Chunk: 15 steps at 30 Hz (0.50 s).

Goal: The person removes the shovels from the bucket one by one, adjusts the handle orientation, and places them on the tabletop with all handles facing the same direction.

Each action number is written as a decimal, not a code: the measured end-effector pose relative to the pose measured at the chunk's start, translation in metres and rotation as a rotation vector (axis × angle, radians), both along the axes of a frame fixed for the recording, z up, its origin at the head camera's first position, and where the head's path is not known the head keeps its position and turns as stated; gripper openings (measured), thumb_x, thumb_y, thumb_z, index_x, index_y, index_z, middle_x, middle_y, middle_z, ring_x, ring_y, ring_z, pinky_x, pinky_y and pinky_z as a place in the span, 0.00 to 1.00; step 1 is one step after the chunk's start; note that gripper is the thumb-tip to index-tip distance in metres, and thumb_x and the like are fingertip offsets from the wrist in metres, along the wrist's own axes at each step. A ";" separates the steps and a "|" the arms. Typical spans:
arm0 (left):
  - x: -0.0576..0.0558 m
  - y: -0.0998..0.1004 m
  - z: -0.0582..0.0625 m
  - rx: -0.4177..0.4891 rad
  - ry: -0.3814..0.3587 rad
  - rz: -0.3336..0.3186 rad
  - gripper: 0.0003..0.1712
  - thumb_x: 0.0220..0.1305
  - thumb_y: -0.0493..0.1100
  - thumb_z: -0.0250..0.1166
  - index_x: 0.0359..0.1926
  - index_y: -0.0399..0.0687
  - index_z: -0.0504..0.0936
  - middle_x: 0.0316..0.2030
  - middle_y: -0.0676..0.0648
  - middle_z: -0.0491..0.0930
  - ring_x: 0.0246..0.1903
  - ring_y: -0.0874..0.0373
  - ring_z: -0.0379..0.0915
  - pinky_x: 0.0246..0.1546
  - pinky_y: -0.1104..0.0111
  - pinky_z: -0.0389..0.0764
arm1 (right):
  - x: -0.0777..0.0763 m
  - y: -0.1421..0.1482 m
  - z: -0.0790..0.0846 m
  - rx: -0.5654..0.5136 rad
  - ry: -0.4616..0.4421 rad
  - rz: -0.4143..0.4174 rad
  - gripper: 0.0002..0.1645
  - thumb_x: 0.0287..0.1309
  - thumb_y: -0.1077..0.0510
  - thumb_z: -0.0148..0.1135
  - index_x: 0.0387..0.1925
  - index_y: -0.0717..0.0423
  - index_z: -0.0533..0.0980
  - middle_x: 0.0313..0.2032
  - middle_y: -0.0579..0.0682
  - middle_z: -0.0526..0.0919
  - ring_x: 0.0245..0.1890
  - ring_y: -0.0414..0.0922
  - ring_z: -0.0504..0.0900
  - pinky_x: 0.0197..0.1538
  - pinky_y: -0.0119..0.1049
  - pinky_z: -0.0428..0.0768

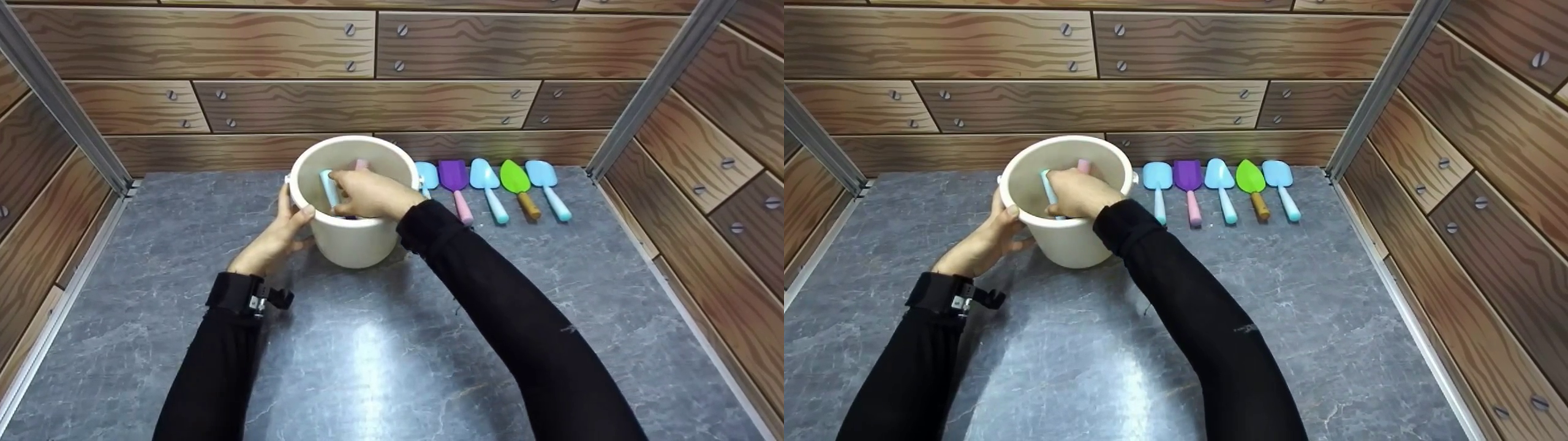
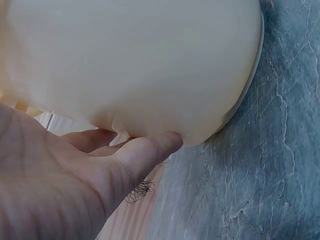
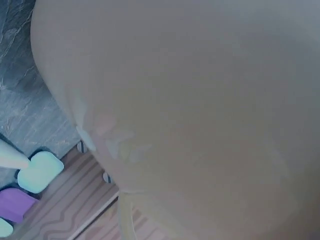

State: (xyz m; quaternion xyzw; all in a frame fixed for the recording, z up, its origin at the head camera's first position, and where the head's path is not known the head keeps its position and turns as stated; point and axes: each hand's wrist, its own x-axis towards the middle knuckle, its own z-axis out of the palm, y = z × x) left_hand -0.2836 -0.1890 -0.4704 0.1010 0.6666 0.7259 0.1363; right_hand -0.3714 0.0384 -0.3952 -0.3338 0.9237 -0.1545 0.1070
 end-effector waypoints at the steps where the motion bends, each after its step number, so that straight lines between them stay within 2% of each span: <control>1: 0.000 0.000 0.000 -0.009 0.003 -0.003 0.77 0.77 0.72 0.72 0.95 0.66 0.18 0.97 0.33 0.26 0.97 0.33 0.34 0.91 0.23 0.54 | 0.006 0.000 0.006 -0.004 -0.030 0.003 0.33 0.80 0.47 0.75 0.76 0.56 0.77 0.50 0.49 0.90 0.49 0.44 0.89 0.60 0.41 0.89; 3: 0.001 -0.001 0.001 -0.023 0.008 -0.010 0.75 0.78 0.71 0.69 0.95 0.66 0.18 0.97 0.33 0.26 0.97 0.33 0.33 0.91 0.22 0.54 | 0.017 0.000 0.017 -0.032 -0.108 0.012 0.40 0.83 0.51 0.72 0.86 0.58 0.70 0.65 0.56 0.91 0.64 0.47 0.92 0.73 0.41 0.89; 4: 0.001 -0.001 0.001 -0.032 0.010 -0.013 0.74 0.79 0.70 0.68 0.95 0.66 0.17 0.97 0.32 0.26 0.97 0.33 0.33 0.91 0.22 0.54 | 0.027 0.001 0.027 -0.052 -0.153 0.014 0.43 0.84 0.54 0.70 0.90 0.60 0.65 0.73 0.59 0.88 0.73 0.50 0.89 0.80 0.43 0.86; 6: 0.000 -0.002 0.001 -0.045 0.007 -0.013 0.73 0.80 0.69 0.66 0.95 0.66 0.17 0.97 0.32 0.25 0.97 0.33 0.33 0.91 0.22 0.54 | 0.031 0.001 0.030 -0.110 -0.221 0.029 0.47 0.86 0.57 0.68 0.94 0.61 0.58 0.81 0.62 0.82 0.81 0.53 0.85 0.85 0.43 0.82; 9: -0.001 -0.002 0.001 -0.048 -0.001 -0.016 0.71 0.82 0.66 0.65 0.94 0.67 0.15 0.97 0.33 0.23 0.97 0.33 0.32 0.92 0.23 0.54 | 0.032 0.003 0.031 -0.182 -0.265 0.056 0.46 0.87 0.58 0.67 0.94 0.60 0.58 0.80 0.62 0.83 0.79 0.53 0.86 0.83 0.41 0.84; 15: -0.001 -0.002 0.001 -0.055 -0.006 -0.015 0.73 0.81 0.69 0.66 0.94 0.67 0.14 0.97 0.33 0.23 0.97 0.33 0.33 0.92 0.25 0.55 | 0.032 0.003 0.031 -0.208 -0.223 0.113 0.40 0.84 0.58 0.70 0.88 0.60 0.70 0.72 0.58 0.91 0.72 0.52 0.92 0.78 0.41 0.88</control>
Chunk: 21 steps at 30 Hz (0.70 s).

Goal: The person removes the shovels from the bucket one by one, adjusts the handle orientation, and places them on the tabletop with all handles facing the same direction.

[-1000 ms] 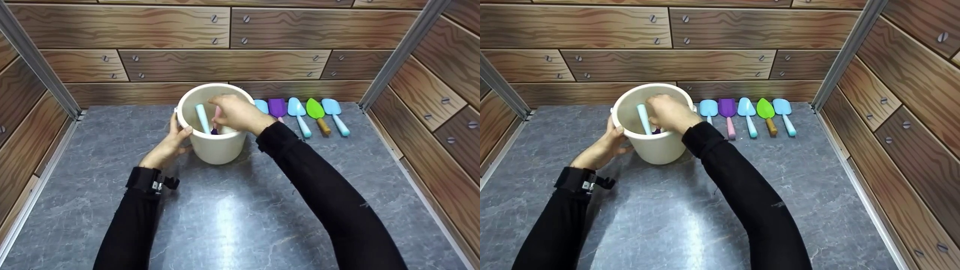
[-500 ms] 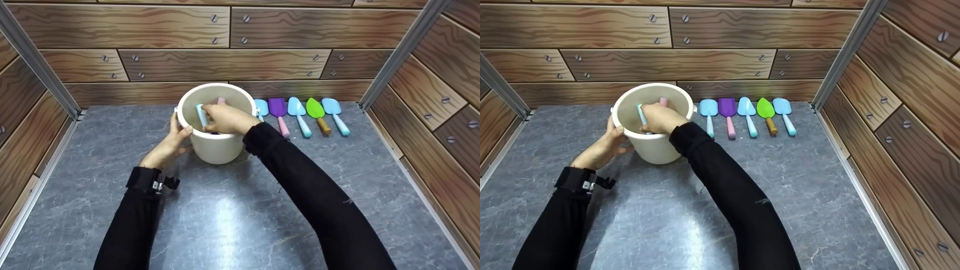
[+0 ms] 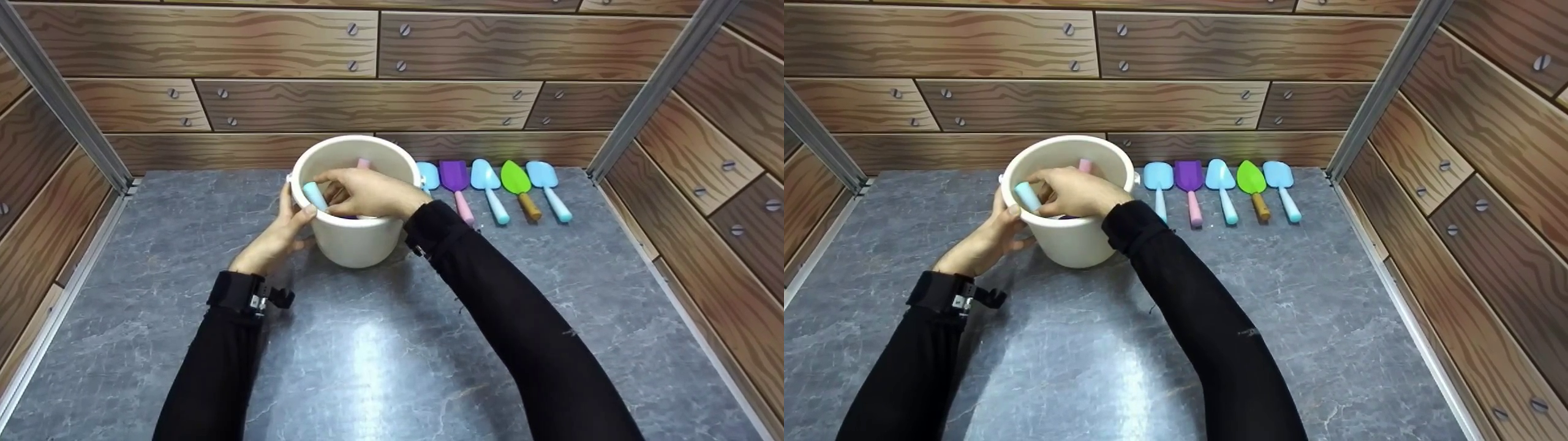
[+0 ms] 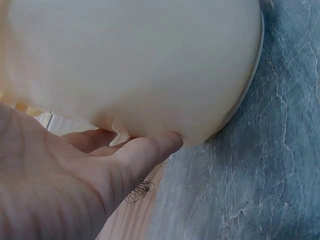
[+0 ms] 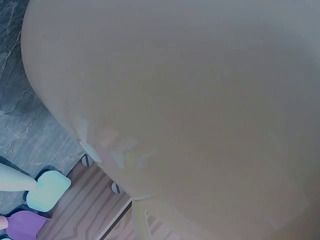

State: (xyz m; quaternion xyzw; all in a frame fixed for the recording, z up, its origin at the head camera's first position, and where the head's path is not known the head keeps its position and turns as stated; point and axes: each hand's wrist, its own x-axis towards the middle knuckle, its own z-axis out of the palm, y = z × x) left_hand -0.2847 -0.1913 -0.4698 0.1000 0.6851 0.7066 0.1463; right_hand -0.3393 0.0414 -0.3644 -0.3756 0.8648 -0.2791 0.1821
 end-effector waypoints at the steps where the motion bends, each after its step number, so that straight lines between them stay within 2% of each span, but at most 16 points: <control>1: 0.000 0.000 0.000 -0.003 0.001 0.000 0.74 0.81 0.69 0.67 0.94 0.67 0.14 0.97 0.33 0.23 0.97 0.33 0.33 0.92 0.25 0.55 | 0.000 0.000 0.000 -0.004 0.000 0.008 0.38 0.84 0.58 0.71 0.86 0.60 0.72 0.71 0.58 0.92 0.71 0.52 0.92 0.77 0.42 0.89; 6: 0.001 -0.001 0.000 -0.001 0.003 0.004 0.73 0.81 0.68 0.66 0.94 0.67 0.14 0.96 0.32 0.24 0.97 0.32 0.35 0.92 0.25 0.56 | 0.001 0.000 0.001 -0.028 0.017 0.033 0.24 0.82 0.58 0.72 0.73 0.60 0.83 0.63 0.57 0.94 0.64 0.53 0.95 0.71 0.43 0.92; 11: 0.000 0.001 0.000 0.008 0.001 0.008 0.71 0.81 0.65 0.65 0.94 0.66 0.15 0.97 0.32 0.25 0.97 0.32 0.35 0.92 0.24 0.56 | 0.002 0.001 0.000 -0.049 0.043 0.055 0.16 0.83 0.59 0.72 0.64 0.60 0.84 0.60 0.57 0.94 0.61 0.53 0.95 0.70 0.44 0.92; 15: -0.001 0.002 0.000 0.017 0.000 0.005 0.73 0.80 0.67 0.66 0.94 0.67 0.15 0.97 0.33 0.25 0.97 0.32 0.34 0.91 0.22 0.55 | 0.003 0.004 0.001 -0.085 0.046 0.052 0.16 0.84 0.58 0.69 0.64 0.59 0.82 0.62 0.57 0.92 0.64 0.54 0.94 0.72 0.44 0.92; 21: 0.000 0.002 0.000 0.029 0.003 0.010 0.80 0.76 0.74 0.72 0.94 0.66 0.15 0.97 0.33 0.23 0.97 0.31 0.31 0.91 0.21 0.52 | 0.003 0.009 0.001 -0.208 0.073 -0.004 0.23 0.84 0.60 0.64 0.73 0.60 0.76 0.69 0.60 0.88 0.71 0.57 0.91 0.76 0.46 0.89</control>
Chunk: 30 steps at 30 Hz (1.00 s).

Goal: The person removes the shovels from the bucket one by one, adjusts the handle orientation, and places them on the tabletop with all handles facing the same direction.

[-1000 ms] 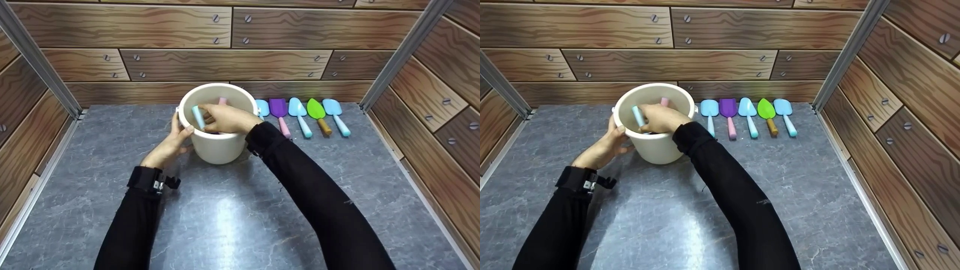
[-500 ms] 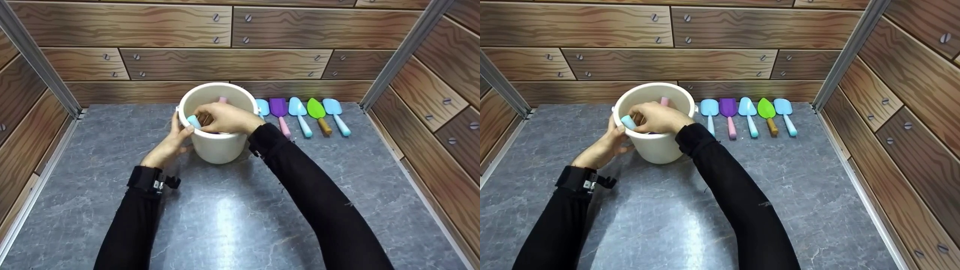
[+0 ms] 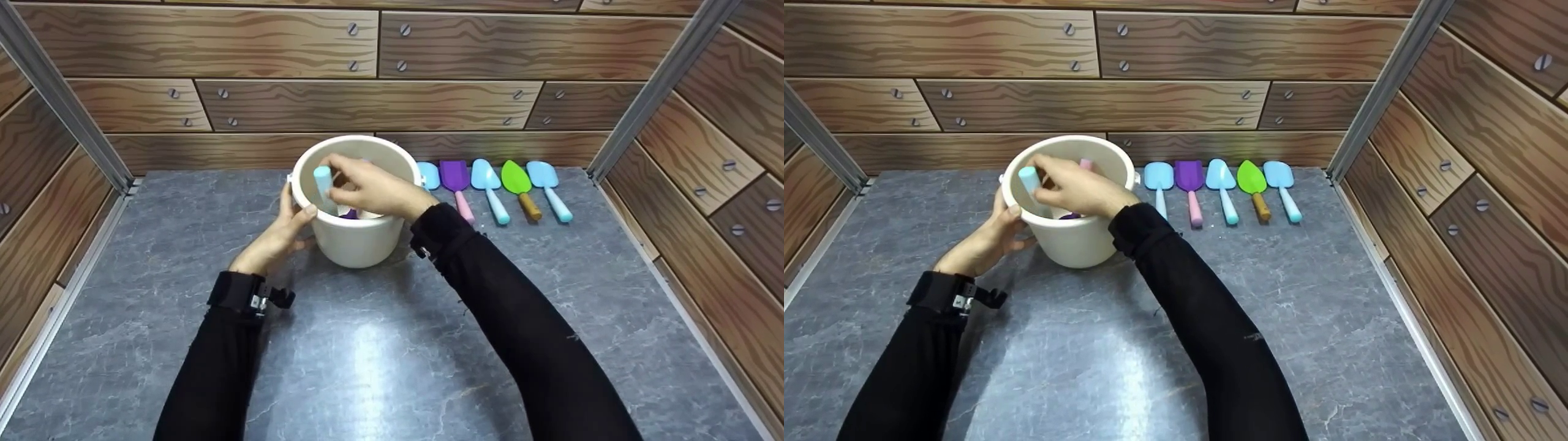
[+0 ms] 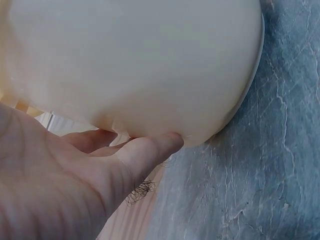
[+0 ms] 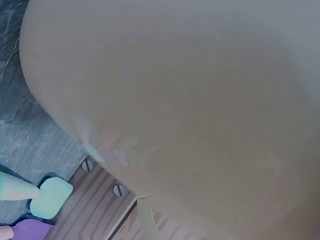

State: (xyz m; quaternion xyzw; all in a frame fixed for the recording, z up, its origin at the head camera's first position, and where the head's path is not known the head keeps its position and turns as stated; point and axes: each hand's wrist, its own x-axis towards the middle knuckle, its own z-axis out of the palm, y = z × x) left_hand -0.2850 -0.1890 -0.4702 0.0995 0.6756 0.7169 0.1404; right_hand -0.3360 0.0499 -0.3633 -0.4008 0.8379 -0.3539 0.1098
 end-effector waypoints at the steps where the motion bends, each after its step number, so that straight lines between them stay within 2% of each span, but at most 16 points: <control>1: 0.000 0.000 0.000 0.002 0.000 0.000 0.82 0.74 0.76 0.73 0.94 0.66 0.15 0.97 0.33 0.23 0.97 0.31 0.31 0.91 0.21 0.52 | 0.000 0.001 0.000 -0.020 0.012 -0.010 0.24 0.85 0.60 0.63 0.74 0.60 0.75 0.70 0.61 0.87 0.71 0.58 0.91 0.76 0.47 0.90; 4: 0.000 0.000 0.000 0.007 -0.001 0.001 0.86 0.70 0.79 0.75 0.94 0.66 0.14 0.96 0.33 0.22 0.97 0.30 0.31 0.91 0.22 0.53 | 0.000 0.003 -0.001 -0.076 0.046 -0.028 0.25 0.85 0.61 0.60 0.75 0.63 0.72 0.71 0.63 0.84 0.69 0.60 0.91 0.72 0.50 0.92; 9: -0.001 0.000 -0.001 0.018 -0.007 0.007 0.89 0.67 0.81 0.78 0.94 0.67 0.14 0.96 0.34 0.22 0.97 0.30 0.31 0.91 0.22 0.52 | 0.001 0.005 -0.002 -0.157 0.131 -0.066 0.27 0.83 0.61 0.58 0.76 0.65 0.70 0.67 0.63 0.83 0.69 0.59 0.90 0.73 0.56 0.91; 10: 0.000 0.000 -0.001 0.020 -0.007 0.008 0.91 0.65 0.82 0.78 0.94 0.67 0.14 0.96 0.34 0.22 0.97 0.31 0.31 0.91 0.22 0.52 | 0.002 0.006 -0.002 -0.177 0.139 -0.071 0.28 0.82 0.62 0.58 0.76 0.66 0.70 0.67 0.63 0.83 0.68 0.60 0.90 0.70 0.58 0.92; 12: -0.001 0.000 -0.002 0.023 -0.007 0.009 0.91 0.65 0.82 0.79 0.94 0.66 0.14 0.96 0.34 0.21 0.97 0.31 0.30 0.91 0.22 0.52 | 0.002 0.006 -0.003 -0.215 0.160 -0.081 0.28 0.80 0.63 0.58 0.75 0.68 0.71 0.67 0.64 0.83 0.70 0.60 0.89 0.71 0.57 0.93; 15: -0.001 0.000 -0.001 0.019 -0.006 0.009 0.89 0.68 0.80 0.77 0.94 0.66 0.14 0.96 0.34 0.21 0.97 0.31 0.29 0.91 0.21 0.51 | 0.004 0.007 -0.003 -0.275 0.184 -0.099 0.27 0.78 0.65 0.59 0.73 0.69 0.71 0.65 0.64 0.83 0.70 0.58 0.88 0.70 0.52 0.94; 18: -0.001 0.000 -0.001 0.014 -0.006 0.010 0.85 0.71 0.78 0.75 0.94 0.65 0.14 0.96 0.34 0.21 0.97 0.30 0.30 0.91 0.21 0.52 | 0.006 0.008 -0.004 -0.325 0.227 -0.129 0.25 0.76 0.66 0.59 0.70 0.68 0.72 0.63 0.63 0.83 0.70 0.53 0.84 0.76 0.50 0.91; 20: -0.001 0.000 -0.001 0.007 -0.005 0.009 0.85 0.72 0.78 0.75 0.94 0.65 0.14 0.96 0.33 0.21 0.97 0.30 0.30 0.91 0.21 0.52 | 0.008 0.010 -0.004 -0.352 0.239 -0.152 0.24 0.76 0.66 0.60 0.69 0.68 0.72 0.64 0.62 0.82 0.69 0.52 0.83 0.75 0.50 0.91; 27: 0.000 -0.003 0.000 -0.034 0.001 -0.006 0.74 0.80 0.69 0.65 0.94 0.65 0.13 0.97 0.34 0.22 0.97 0.31 0.32 0.91 0.20 0.53 | 0.016 0.015 -0.004 -0.392 0.309 -0.193 0.24 0.76 0.66 0.62 0.69 0.68 0.73 0.65 0.64 0.84 0.69 0.54 0.86 0.74 0.51 0.92; 30: 0.000 -0.003 -0.001 -0.040 0.004 -0.003 0.74 0.80 0.69 0.65 0.94 0.65 0.14 0.96 0.33 0.22 0.97 0.30 0.32 0.90 0.19 0.52 | 0.020 0.018 -0.004 -0.426 0.318 -0.175 0.23 0.76 0.67 0.61 0.68 0.70 0.73 0.65 0.66 0.84 0.69 0.58 0.87 0.72 0.49 0.94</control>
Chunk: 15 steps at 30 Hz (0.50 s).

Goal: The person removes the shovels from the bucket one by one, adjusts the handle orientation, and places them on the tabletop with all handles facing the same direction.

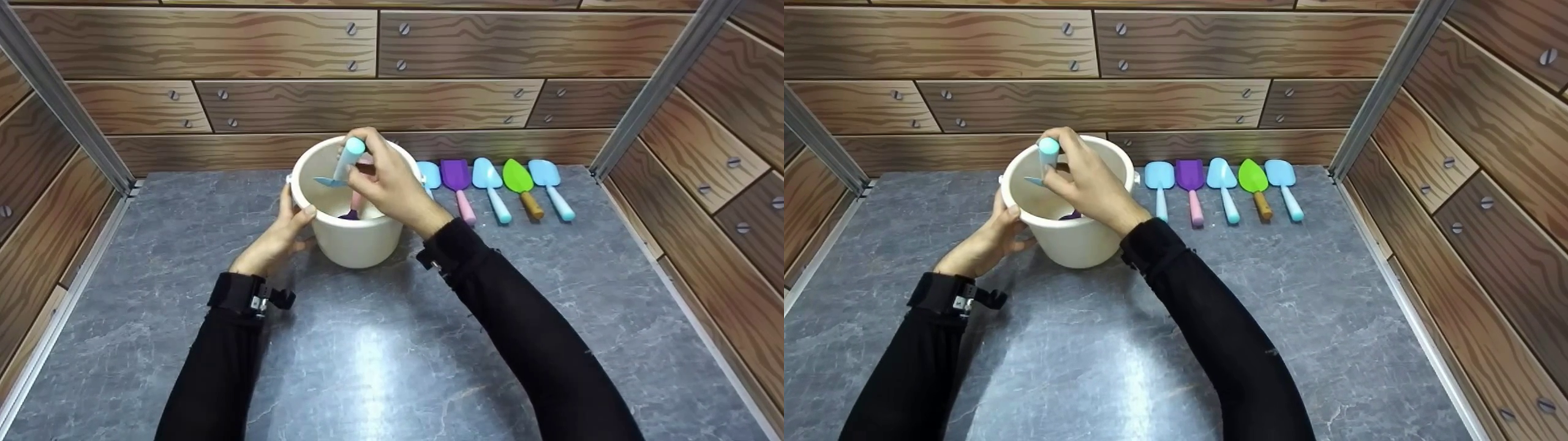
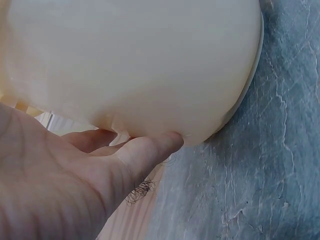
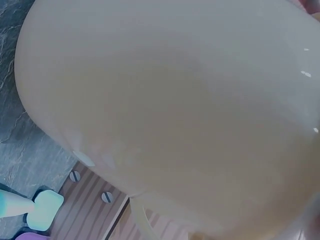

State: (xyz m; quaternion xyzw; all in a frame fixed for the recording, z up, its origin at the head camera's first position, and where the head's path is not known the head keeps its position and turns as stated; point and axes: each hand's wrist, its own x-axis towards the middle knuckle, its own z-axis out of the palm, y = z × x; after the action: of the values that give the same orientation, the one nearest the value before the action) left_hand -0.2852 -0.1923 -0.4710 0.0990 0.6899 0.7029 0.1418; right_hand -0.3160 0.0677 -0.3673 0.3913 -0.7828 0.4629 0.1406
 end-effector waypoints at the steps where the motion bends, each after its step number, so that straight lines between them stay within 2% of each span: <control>1: 0.000 0.000 0.000 0.003 0.001 0.001 0.74 0.80 0.69 0.66 0.94 0.65 0.14 0.96 0.33 0.22 0.97 0.30 0.32 0.90 0.19 0.52 | 0.002 0.001 0.000 -0.011 0.003 0.006 0.23 0.76 0.67 0.61 0.68 0.71 0.73 0.65 0.67 0.84 0.69 0.59 0.87 0.73 0.48 0.93; 4: -0.001 0.000 -0.001 0.018 0.001 0.005 0.77 0.78 0.71 0.68 0.94 0.65 0.14 0.96 0.33 0.22 0.97 0.30 0.31 0.90 0.19 0.52 | 0.006 0.007 0.001 -0.054 0.005 0.030 0.22 0.77 0.69 0.61 0.67 0.71 0.73 0.64 0.69 0.83 0.70 0.64 0.87 0.75 0.48 0.92; 7: -0.001 0.001 -0.001 0.033 -0.002 0.004 0.78 0.77 0.71 0.69 0.94 0.65 0.14 0.96 0.33 0.21 0.97 0.30 0.32 0.90 0.20 0.52 | 0.011 0.014 0.003 -0.091 0.010 0.043 0.21 0.77 0.69 0.62 0.67 0.72 0.74 0.64 0.70 0.83 0.69 0.65 0.87 0.75 0.48 0.92; 15: -0.001 0.001 -0.001 0.034 0.008 0.002 0.78 0.77 0.71 0.70 0.94 0.64 0.15 0.96 0.33 0.22 0.97 0.30 0.34 0.91 0.22 0.53 | 0.019 0.040 0.006 -0.165 0.065 0.001 0.20 0.77 0.70 0.65 0.65 0.72 0.76 0.61 0.71 0.87 0.63 0.59 0.92 0.67 0.45 0.97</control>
State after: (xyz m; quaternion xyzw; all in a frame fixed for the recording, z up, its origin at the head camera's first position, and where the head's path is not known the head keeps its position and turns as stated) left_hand -0.2859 -0.1909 -0.4723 0.1035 0.6786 0.7142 0.1368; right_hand -0.2969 0.1074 -0.3610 0.3936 -0.7369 0.5129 0.1973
